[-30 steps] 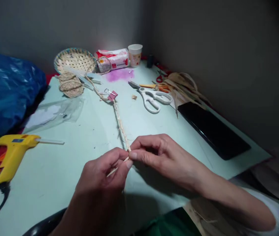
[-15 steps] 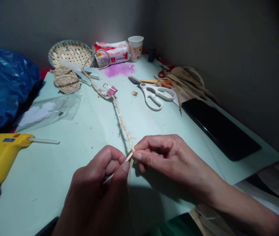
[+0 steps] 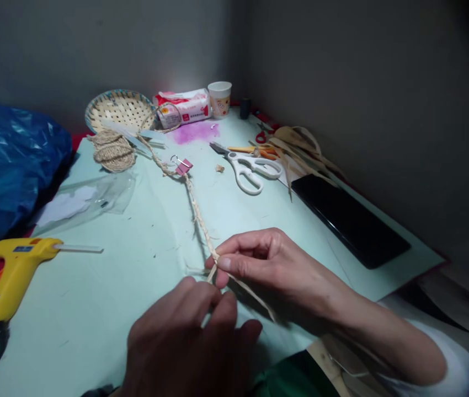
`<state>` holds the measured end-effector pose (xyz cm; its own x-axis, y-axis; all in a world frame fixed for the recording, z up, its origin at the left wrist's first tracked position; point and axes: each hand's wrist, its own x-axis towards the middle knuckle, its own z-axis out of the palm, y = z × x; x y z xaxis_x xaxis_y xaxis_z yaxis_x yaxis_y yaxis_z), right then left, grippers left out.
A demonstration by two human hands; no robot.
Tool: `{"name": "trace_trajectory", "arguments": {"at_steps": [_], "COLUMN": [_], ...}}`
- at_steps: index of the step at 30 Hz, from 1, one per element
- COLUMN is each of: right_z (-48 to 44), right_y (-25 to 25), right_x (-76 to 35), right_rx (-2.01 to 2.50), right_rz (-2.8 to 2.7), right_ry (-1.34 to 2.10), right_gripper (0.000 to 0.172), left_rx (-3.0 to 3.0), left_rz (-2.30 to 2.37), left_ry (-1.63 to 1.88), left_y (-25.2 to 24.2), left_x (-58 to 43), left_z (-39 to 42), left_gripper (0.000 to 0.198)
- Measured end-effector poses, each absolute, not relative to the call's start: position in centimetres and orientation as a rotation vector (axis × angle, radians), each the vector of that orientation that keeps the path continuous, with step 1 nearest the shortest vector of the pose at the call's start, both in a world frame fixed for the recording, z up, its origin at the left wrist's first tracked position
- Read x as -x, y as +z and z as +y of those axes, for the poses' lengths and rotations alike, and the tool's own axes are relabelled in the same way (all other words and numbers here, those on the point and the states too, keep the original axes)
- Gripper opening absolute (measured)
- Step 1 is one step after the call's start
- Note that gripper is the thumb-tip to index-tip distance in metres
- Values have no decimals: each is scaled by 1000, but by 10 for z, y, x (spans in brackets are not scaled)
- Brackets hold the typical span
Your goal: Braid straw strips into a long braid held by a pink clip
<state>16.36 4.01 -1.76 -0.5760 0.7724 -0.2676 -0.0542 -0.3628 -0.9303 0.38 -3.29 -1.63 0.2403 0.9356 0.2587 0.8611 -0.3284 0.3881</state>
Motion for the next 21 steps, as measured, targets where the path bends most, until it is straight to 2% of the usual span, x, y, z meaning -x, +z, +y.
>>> {"name": "trace_trajectory", "arguments": {"at_steps": [4,9,21], "right_z": [39,35,21], "right_y": [-22,-21,-14], "right_x": [-164,-160,-162], "right_rx": [916,795,1060], "right_rz": [-1348,-1359,-1693], "right_ry": [1921,1931,1557], "right_gripper": [17,18,14], "left_rx": [-1755,-951,-734], "left_rz": [1787,1114,1150], "left_ry": [935,791,780], "left_y": [-4,-9,-5], "left_x": [1,3,-2], "left_z": [-10,8,4], "left_gripper": [12,17,18]}}
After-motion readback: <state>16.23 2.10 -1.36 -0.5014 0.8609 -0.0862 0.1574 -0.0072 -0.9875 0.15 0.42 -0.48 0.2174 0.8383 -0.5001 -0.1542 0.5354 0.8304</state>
